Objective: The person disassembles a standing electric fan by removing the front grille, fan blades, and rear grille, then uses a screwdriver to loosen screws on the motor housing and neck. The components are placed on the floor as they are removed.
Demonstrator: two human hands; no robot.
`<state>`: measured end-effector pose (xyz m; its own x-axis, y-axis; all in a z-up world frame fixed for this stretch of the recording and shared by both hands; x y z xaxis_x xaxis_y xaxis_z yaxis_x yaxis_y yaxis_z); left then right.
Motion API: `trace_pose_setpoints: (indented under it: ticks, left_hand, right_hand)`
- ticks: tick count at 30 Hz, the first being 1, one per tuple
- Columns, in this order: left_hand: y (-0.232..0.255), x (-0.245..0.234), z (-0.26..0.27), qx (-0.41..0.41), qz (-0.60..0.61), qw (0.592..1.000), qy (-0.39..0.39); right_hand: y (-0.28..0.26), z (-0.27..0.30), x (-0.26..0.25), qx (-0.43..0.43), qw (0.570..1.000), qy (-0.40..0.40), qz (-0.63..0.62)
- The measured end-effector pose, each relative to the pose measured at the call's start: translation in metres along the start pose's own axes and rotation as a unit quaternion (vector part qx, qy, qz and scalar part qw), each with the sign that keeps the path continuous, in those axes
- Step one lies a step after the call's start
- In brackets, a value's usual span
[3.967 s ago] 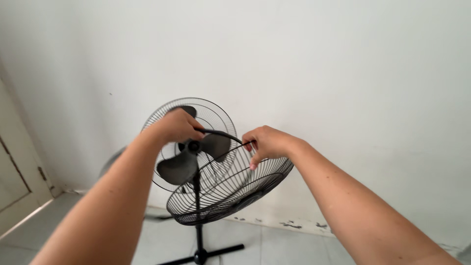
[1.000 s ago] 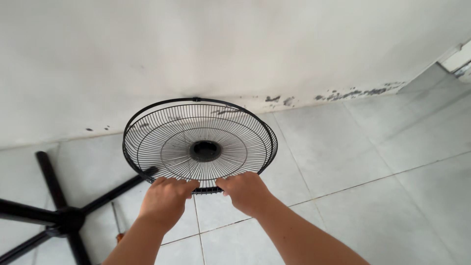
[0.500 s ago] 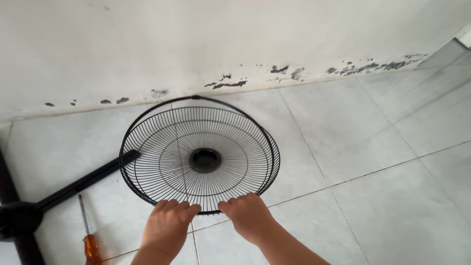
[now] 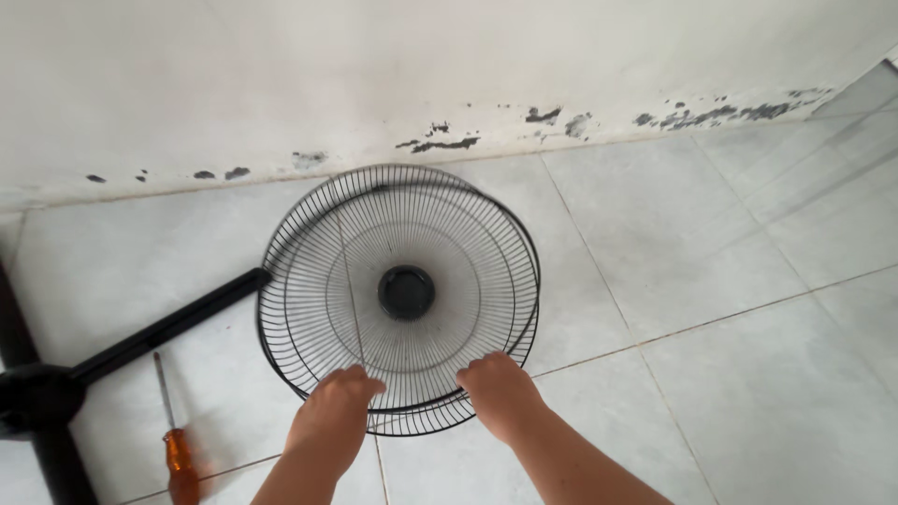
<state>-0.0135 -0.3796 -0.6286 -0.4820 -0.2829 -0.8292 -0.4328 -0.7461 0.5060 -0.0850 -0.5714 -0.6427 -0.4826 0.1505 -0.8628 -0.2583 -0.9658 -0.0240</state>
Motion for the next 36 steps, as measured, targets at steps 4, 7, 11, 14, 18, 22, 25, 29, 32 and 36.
trace_pose_setpoints:
  ticks: [4, 7, 11, 14, 18, 22, 25, 29, 32, 36]
  left_hand:
    - [0.015, -0.039, -0.003, 0.016, -0.013, 0.999, 0.037]
    - [0.028, -0.08, 0.0, 0.005, -0.009, 0.998, 0.054]
    - [0.055, -0.162, 0.004, 0.025, 0.023, 0.987, 0.155]
    - [0.082, -0.233, 0.014, 0.067, 0.046, 0.965, 0.25]
    - [0.122, -0.332, 0.032, 0.122, 0.041, 0.931, 0.341]
    - [0.16, -0.429, 0.061, 0.171, 0.007, 0.896, 0.41]
    - [0.192, -0.497, 0.09, 0.216, -0.022, 0.855, 0.471]
    - [0.225, -0.561, 0.135, 0.217, -0.032, 0.837, 0.501]
    - [0.247, -0.604, 0.176, 0.212, -0.051, 0.821, 0.527]
    - [0.256, -0.656, 0.244, 0.221, -0.093, 0.78, 0.579]
  right_hand:
    - [-0.01, 0.008, -0.043, -0.072, 0.986, 0.145, -0.051]
    - [-0.012, 0.014, -0.069, -0.07, 0.987, 0.131, -0.055]
    - [-0.016, 0.028, -0.122, -0.062, 0.988, 0.117, -0.077]
    - [-0.033, 0.042, -0.181, -0.088, 0.978, 0.162, -0.094]
    - [-0.072, 0.069, -0.276, -0.146, 0.946, 0.26, -0.123]
    - [-0.112, 0.111, -0.377, -0.204, 0.891, 0.378, -0.147]
    - [-0.138, 0.153, -0.45, -0.233, 0.842, 0.457, -0.166]
    - [-0.16, 0.215, -0.533, -0.253, 0.812, 0.486, -0.201]
    - [-0.18, 0.266, -0.59, -0.281, 0.784, 0.508, -0.221]
    - [-0.218, 0.327, -0.657, -0.334, 0.729, 0.553, -0.228]
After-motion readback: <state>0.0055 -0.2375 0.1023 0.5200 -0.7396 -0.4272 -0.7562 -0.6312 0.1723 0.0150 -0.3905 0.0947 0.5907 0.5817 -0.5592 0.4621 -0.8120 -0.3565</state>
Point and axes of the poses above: each hand's wrist, its own z-axis away from the middle knuckle, its own x-axis out of the palm, y = z × x, the point moved 8 cm from there along -z, towards the middle knuckle, and after that the axes turned 8 degrees about x, right-handed, at the moved point
